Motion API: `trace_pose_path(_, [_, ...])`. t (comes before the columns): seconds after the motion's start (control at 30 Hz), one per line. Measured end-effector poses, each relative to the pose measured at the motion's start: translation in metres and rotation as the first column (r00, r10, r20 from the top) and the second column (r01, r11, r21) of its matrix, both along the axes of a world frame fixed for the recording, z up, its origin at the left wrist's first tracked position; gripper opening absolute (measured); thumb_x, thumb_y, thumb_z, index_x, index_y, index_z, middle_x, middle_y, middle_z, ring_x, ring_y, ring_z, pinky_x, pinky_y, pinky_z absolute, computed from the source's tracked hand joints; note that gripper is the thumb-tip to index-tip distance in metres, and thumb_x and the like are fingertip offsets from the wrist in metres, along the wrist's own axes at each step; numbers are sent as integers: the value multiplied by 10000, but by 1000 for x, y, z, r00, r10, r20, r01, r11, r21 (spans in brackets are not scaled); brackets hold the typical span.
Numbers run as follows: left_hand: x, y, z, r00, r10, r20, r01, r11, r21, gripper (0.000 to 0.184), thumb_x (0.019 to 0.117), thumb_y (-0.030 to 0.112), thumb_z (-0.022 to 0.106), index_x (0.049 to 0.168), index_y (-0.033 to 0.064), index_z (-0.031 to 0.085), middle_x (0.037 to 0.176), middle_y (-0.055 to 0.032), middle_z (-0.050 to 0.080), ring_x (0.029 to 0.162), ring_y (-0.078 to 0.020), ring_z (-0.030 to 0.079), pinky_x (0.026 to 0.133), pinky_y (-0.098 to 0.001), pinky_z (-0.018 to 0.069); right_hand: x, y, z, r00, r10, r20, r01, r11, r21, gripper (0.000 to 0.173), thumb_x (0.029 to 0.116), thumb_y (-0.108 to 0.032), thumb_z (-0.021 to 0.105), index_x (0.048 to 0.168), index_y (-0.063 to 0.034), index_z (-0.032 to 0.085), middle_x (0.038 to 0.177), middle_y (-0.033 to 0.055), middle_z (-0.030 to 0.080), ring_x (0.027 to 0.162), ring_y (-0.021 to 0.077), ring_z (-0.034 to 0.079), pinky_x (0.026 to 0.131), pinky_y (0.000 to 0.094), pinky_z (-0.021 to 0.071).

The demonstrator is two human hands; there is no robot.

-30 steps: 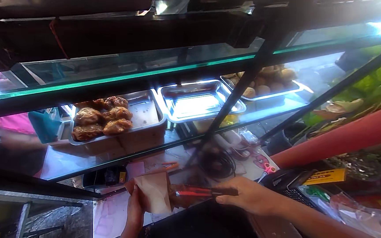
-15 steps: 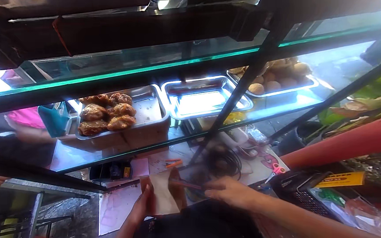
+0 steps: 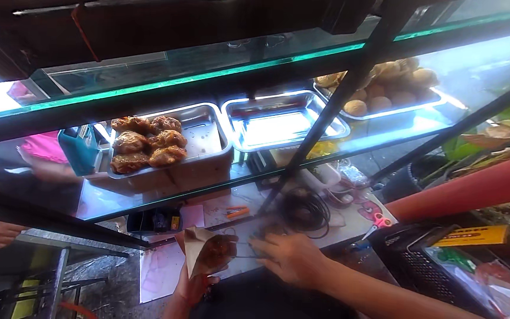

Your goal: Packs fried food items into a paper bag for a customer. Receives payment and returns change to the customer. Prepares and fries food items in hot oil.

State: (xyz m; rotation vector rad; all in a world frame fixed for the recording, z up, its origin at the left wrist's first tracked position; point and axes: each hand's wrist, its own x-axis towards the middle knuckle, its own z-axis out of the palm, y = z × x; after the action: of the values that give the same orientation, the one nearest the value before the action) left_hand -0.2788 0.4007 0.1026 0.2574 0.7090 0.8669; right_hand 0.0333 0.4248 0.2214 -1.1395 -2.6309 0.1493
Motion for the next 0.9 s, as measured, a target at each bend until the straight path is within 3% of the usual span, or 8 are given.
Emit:
trace_pose_path(0.13, [8, -5, -11, 960, -52, 274, 11, 989, 149, 830, 1015, 691, 283, 1420, 21, 560, 1342, -234, 612, 1131, -283, 654, 843, -376, 589, 7, 1, 0, 995, 98, 2, -97, 992, -79, 492, 1012, -532, 536, 1396, -237, 624, 845, 41, 662, 630, 210, 647, 514, 412, 526])
trace_pose_path(0.2, [13, -16, -13, 928, 38, 369, -51, 998, 24, 823, 1011, 701, 274, 1320, 26, 630, 1310, -220, 651, 1140, -284, 673, 902, -401, 591, 15, 2, 10, 989, 141, -42, -146, 969, -199, 551, 996, -573, 554, 1406, -207, 603, 839, 44, 659, 653, 214, 642, 556, 433, 536])
trace_pose_path(0.27, [16, -27, -18, 932, 143, 332, -100, 985, -144, 637, 1024, 615, 391, 1137, 73, 705, 1045, -178, 736, 834, -225, 731, 652, -340, 608, 25, -1, 20, 982, 69, -176, -126, 932, -341, 568, 973, -579, 602, 1383, -186, 617, 833, 33, 646, 689, 179, 612, 627, 401, 545])
trace_pose_path(0.33, [18, -24, -23, 921, 69, 382, -35, 995, -97, 514, 1019, 510, 504, 1193, 64, 689, 1019, -171, 715, 700, -177, 690, 531, -273, 558, 25, -1, 18, 936, -143, -321, -37, 868, -495, 559, 931, -594, 673, 1280, -157, 667, 807, 15, 625, 690, 117, 570, 646, 331, 525])
trace_pose_path(0.43, [23, -13, -23, 934, -66, 352, 43, 996, 72, 405, 985, 275, 646, 1323, 52, 638, 1126, -167, 681, 731, -159, 676, 529, -257, 557, 1, 11, -7, 860, -378, -342, 83, 766, -638, 551, 859, -607, 757, 1201, -178, 698, 760, -34, 615, 656, 62, 558, 630, 290, 521])
trace_pose_path(0.6, [30, -10, -42, 979, -67, 193, 91, 988, -123, 369, 1012, 357, 566, 1215, 66, 664, 1038, -176, 712, 789, -218, 702, 601, -311, 588, -38, 37, -79, 941, -300, -157, 73, 633, -770, 398, 948, -474, 669, 1148, -130, 694, 922, 81, 694, 872, 228, 667, 840, 487, 547])
trace_pose_path(0.83, [50, -1, -65, 994, -87, 64, 87, 996, -1, 302, 1064, 183, 466, 1278, 30, 615, 1125, -146, 699, 1011, -236, 684, 862, -408, 587, -33, 14, -94, 597, -638, -485, -182, 481, -858, 151, 996, -220, 584, 977, -96, 668, 791, -20, 621, 732, 79, 595, 705, 308, 519])
trace_pose_path(0.9, [48, -1, -78, 998, -21, 58, 30, 986, -161, 406, 1099, 271, 344, 1307, 16, 581, 1182, -197, 683, 1067, -297, 671, 913, -479, 571, -30, 15, -97, 562, -681, -470, -184, 450, -874, 158, 1005, -218, 556, 979, -108, 666, 774, -38, 607, 714, 64, 579, 689, 290, 506])
